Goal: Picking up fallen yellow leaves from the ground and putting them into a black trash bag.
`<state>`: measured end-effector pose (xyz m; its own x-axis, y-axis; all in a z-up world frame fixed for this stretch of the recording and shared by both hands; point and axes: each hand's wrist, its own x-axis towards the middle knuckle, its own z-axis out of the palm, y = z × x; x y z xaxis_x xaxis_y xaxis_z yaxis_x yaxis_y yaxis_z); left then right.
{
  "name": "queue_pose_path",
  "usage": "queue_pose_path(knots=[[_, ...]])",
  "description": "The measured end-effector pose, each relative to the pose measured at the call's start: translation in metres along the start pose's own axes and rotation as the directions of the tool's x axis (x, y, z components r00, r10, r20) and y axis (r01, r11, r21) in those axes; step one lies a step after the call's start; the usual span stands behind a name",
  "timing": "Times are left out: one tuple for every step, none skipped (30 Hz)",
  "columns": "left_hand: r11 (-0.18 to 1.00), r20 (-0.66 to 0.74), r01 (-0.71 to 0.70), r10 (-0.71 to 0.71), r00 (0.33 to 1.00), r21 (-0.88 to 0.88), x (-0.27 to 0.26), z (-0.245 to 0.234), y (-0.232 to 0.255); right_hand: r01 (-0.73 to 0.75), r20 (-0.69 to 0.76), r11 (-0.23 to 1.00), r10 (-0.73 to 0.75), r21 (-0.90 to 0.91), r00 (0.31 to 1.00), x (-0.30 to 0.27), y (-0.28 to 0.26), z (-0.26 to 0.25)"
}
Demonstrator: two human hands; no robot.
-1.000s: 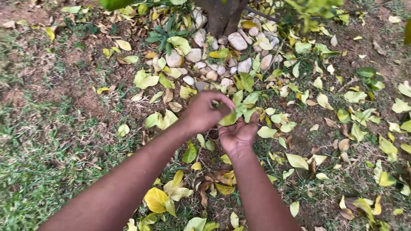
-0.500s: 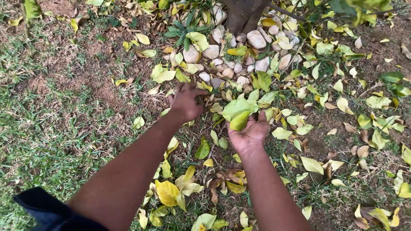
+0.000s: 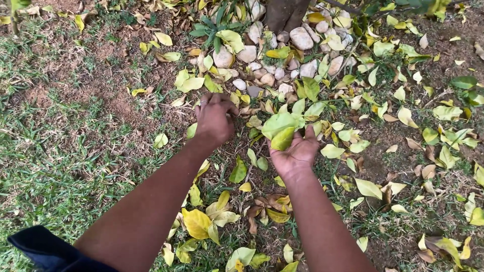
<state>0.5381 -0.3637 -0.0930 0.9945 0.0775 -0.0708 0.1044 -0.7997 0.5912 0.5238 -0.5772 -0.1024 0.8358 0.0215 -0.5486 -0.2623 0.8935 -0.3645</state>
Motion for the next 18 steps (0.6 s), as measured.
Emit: queue_pose_path(knots=[[1.0,0.0,0.003,-0.003,1.0,0.001,-0.005,-0.007,0.002,-0.004,0.0,1.0,0.004,-0.001,1.0,-0.001,0.003,0.001],[0.998,0.028,-0.04,0.039,0.999,0.053,-0.009,-0.013,0.006,-0.006,-0.005,1.0,0.006,-0.009,1.0,-0.002,0.004,0.002],[0.991,0.058,-0.085,0.079,0.995,0.103,-0.012,-0.02,0.01,-0.009,-0.01,1.0,0.009,-0.017,1.0,-0.002,0.005,0.004],[0.991,0.056,-0.084,0.078,0.995,0.104,-0.013,-0.023,0.011,-0.01,-0.008,1.0,0.01,-0.018,1.0,-0.001,0.005,0.002],[0.979,0.11,-0.117,0.099,0.989,0.169,-0.013,-0.027,0.012,-0.016,0.028,1.0,0.016,-0.006,0.999,0.001,0.006,0.001],[0.961,0.167,-0.154,0.116,0.979,0.232,-0.014,-0.03,0.014,-0.021,0.063,1.0,0.02,0.005,0.998,0.002,0.006,-0.001],[0.961,0.166,-0.153,0.116,0.979,0.232,-0.01,-0.028,0.009,-0.021,0.064,1.0,0.021,0.005,0.998,0.001,0.007,0.0],[0.948,0.184,-0.18,0.134,0.974,0.263,-0.006,-0.024,0.006,-0.016,0.044,1.0,0.016,0.002,0.999,-0.001,0.006,0.001],[0.933,0.203,-0.208,0.151,0.967,0.292,-0.002,-0.02,0.002,-0.011,0.025,1.0,0.011,-0.001,1.0,-0.003,0.006,0.002],[0.933,0.204,-0.209,0.153,0.967,0.292,-0.001,-0.02,0.0,-0.009,0.025,1.0,0.009,0.0,1.0,-0.003,0.006,0.002],[0.924,0.194,-0.226,0.172,0.966,0.307,0.001,-0.019,-0.001,-0.008,0.029,1.0,0.008,-0.01,1.0,-0.004,0.005,0.002],[0.914,0.185,-0.244,0.192,0.964,0.323,0.003,-0.019,-0.003,-0.006,0.033,1.0,0.006,-0.018,0.999,-0.004,0.004,0.002],[0.913,0.185,-0.246,0.194,0.963,0.324,0.001,-0.022,0.001,-0.004,0.033,1.0,0.004,-0.016,0.999,-0.002,0.004,0.0],[0.929,0.14,-0.239,0.207,0.968,0.281,0.0,-0.025,0.005,-0.013,0.068,1.0,0.013,0.001,0.998,0.001,0.003,-0.003],[0.943,0.094,-0.233,0.217,0.972,0.237,-0.002,-0.027,0.01,-0.022,0.103,1.0,0.02,0.018,0.994,0.003,0.002,-0.005],[0.942,0.096,-0.236,0.219,0.971,0.239,-0.004,-0.024,0.012,-0.021,0.103,1.0,0.019,0.021,0.995,0.002,0.003,-0.004],[0.959,0.013,-0.278,0.278,0.961,0.06,-0.006,-0.02,0.015,-0.009,0.078,1.0,0.008,0.013,0.997,0.002,0.003,-0.003],[0.938,-0.08,-0.326,0.318,0.945,-0.117,-0.007,-0.017,0.018,0.003,0.054,1.0,-0.003,0.006,0.999,0.001,0.004,-0.002]])
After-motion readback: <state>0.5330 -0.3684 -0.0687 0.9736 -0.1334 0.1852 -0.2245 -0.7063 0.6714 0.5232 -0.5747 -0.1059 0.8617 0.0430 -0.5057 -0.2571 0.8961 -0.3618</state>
